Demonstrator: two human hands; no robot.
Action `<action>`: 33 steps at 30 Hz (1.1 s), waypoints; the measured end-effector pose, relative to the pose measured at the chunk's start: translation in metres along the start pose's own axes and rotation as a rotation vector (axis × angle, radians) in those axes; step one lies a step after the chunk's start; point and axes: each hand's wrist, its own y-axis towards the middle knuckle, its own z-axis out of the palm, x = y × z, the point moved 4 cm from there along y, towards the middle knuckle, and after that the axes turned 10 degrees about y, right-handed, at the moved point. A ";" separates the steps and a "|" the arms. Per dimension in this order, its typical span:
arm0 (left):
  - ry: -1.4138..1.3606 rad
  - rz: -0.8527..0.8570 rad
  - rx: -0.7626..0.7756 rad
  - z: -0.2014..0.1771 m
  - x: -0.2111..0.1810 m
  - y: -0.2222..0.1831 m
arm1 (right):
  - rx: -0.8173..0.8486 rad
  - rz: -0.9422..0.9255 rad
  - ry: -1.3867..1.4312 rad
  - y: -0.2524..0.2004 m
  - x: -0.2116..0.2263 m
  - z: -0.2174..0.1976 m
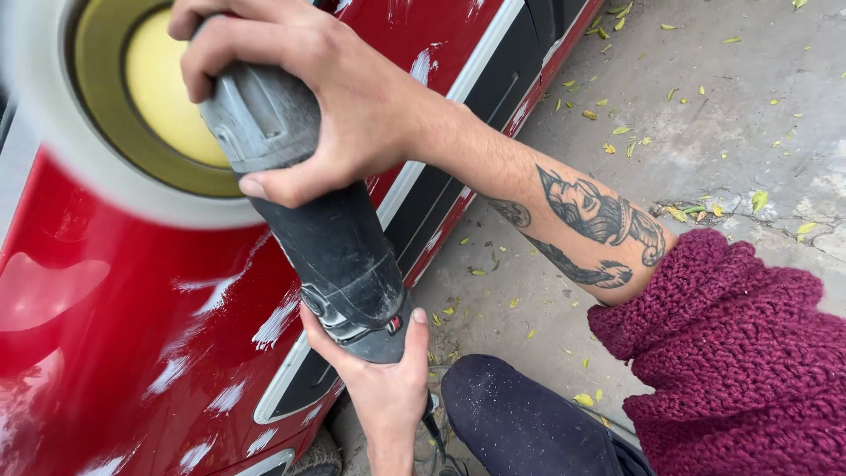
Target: Polishing the exterior door panel of a red car using a power buffer.
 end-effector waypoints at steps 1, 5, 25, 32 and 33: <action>-0.002 0.005 0.001 -0.001 0.000 0.004 | 0.000 -0.003 -0.005 0.006 -0.002 0.000; 0.001 0.038 -0.019 -0.005 -0.003 0.009 | 0.024 0.057 0.070 0.013 -0.008 0.004; 0.039 -0.112 0.073 0.016 0.094 -0.054 | -0.018 0.266 -0.012 -0.077 0.030 0.041; -0.061 -0.130 -0.084 -0.008 0.173 -0.096 | 0.007 0.295 0.158 -0.080 0.049 0.107; -0.072 -0.125 -0.124 -0.011 0.183 -0.102 | 0.024 0.304 0.207 -0.078 0.052 0.116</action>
